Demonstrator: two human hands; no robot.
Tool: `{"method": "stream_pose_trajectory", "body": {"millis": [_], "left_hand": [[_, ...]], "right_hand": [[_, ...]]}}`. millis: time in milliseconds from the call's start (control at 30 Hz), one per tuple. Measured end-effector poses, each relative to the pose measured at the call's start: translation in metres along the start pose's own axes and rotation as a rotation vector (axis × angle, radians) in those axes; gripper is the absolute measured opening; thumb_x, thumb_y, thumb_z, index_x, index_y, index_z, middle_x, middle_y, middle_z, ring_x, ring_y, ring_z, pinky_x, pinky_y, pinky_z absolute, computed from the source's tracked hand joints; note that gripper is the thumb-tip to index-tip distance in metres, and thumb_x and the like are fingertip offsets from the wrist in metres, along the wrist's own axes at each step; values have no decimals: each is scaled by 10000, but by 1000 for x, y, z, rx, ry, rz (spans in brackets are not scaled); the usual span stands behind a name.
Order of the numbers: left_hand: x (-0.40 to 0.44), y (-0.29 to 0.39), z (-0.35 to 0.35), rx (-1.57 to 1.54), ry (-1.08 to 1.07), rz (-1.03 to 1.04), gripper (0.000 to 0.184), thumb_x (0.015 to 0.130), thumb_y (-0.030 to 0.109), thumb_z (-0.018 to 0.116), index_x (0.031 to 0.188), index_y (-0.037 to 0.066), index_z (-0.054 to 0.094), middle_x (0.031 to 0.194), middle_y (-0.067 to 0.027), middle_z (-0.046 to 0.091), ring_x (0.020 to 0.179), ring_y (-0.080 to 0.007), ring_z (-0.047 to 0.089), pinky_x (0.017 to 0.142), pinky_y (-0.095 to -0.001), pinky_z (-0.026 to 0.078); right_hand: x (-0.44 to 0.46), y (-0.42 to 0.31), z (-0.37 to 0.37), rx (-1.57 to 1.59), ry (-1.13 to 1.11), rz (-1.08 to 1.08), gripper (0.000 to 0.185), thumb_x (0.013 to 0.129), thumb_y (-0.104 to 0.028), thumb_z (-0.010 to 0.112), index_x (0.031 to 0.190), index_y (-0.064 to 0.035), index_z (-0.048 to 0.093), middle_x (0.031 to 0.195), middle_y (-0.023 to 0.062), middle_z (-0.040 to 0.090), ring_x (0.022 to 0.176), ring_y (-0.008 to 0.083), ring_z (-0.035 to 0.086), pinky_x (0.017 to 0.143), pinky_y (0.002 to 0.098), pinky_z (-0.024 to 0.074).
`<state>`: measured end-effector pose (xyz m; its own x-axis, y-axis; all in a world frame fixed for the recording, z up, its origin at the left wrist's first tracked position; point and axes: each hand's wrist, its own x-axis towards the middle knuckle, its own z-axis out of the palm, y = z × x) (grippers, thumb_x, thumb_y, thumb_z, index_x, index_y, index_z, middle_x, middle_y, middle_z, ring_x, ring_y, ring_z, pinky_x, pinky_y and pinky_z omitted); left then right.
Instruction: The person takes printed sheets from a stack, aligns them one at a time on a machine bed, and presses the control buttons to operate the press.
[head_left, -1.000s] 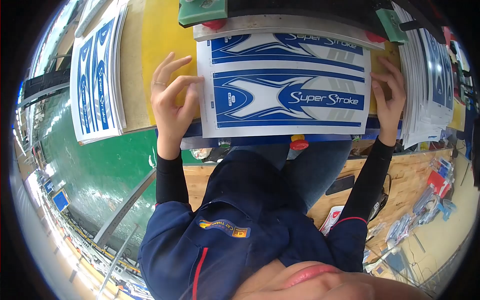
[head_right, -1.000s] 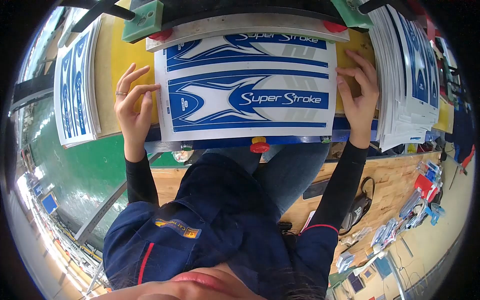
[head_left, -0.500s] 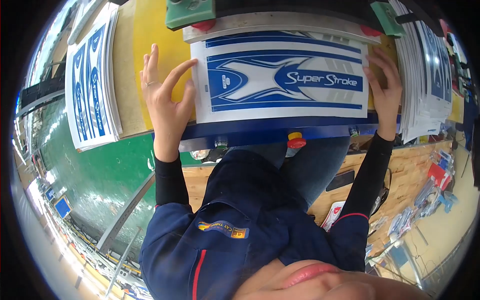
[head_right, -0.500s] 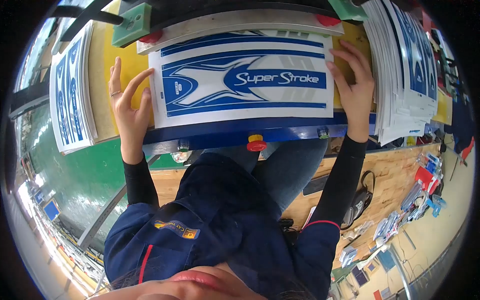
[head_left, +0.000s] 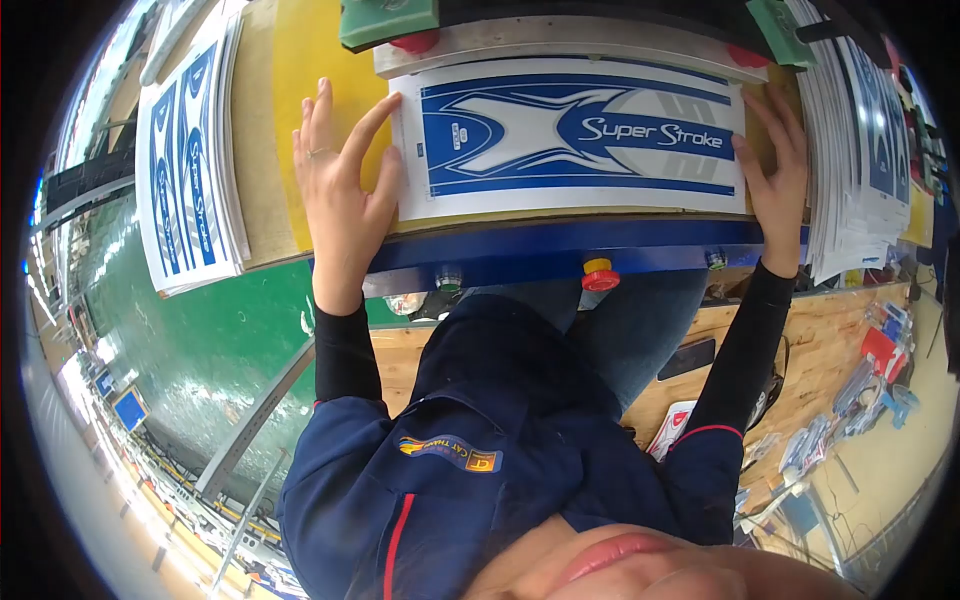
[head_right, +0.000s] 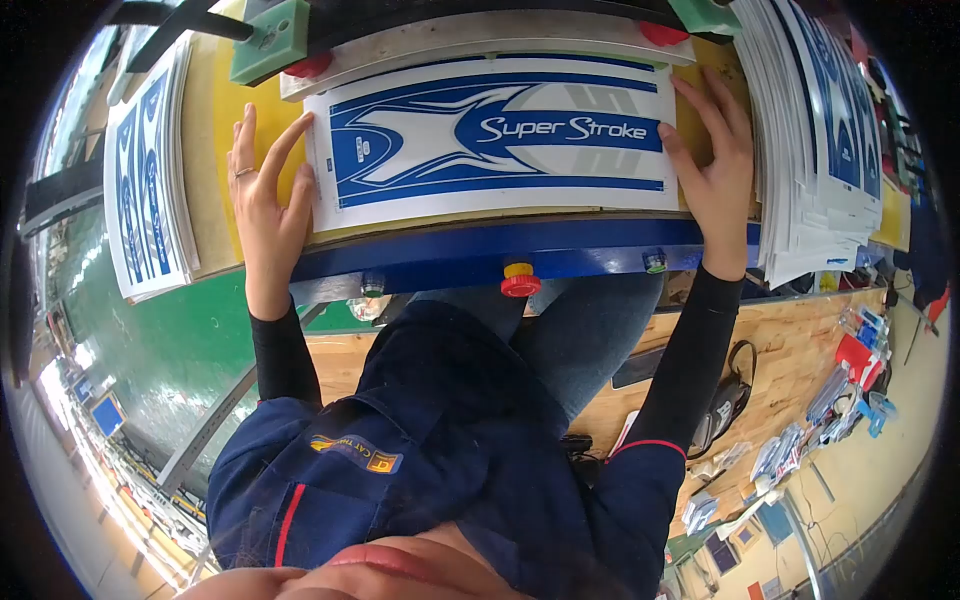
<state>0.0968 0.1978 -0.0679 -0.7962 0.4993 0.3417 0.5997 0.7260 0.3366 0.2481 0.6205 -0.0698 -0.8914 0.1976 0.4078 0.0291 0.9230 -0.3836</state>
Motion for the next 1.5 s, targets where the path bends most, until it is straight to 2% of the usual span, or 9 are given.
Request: {"method": "stream_pose_trajectory", "body": {"millis": [400, 567, 1200, 1500], "left_hand": [[2, 1, -2, -40, -10, -5, 461, 864, 201, 631, 1317, 281, 661, 1580, -212, 377, 1484, -428, 305, 1214, -574, 198], [0, -3, -1, -3, -20, 8, 450, 887, 194, 610, 1323, 289, 663, 1575, -213, 385, 1480, -425, 312, 1219, -575, 190], [2, 1, -4, -16, -28, -4, 435, 886, 179, 611, 1303, 278, 683, 1538, -193, 451, 1458, -427, 355, 1218, -556, 200], [2, 0, -3, -16, -28, -12, 419, 885, 182, 624, 1292, 254, 689, 1529, -179, 463, 1461, -404, 360, 1221, -547, 202]], "right_hand": [[0, 1, -1, -18, -27, 0, 439, 921, -342, 682, 1344, -227, 666, 1502, 154, 507, 1382, 362, 475, 1161, 492, 358], [1, 0, 0, -20, -30, 17, 434, 945, -380, 650, 1356, -242, 657, 1509, 145, 504, 1388, 364, 468, 1170, 505, 343], [3, 1, -2, -34, -15, -30, 412, 905, -257, 684, 1312, -195, 671, 1472, 176, 531, 1356, 379, 496, 1145, 449, 377], [3, 0, -2, -2, -10, -32, 420, 881, -251, 700, 1293, -176, 667, 1469, 167, 534, 1362, 384, 484, 1149, 460, 371]]}}
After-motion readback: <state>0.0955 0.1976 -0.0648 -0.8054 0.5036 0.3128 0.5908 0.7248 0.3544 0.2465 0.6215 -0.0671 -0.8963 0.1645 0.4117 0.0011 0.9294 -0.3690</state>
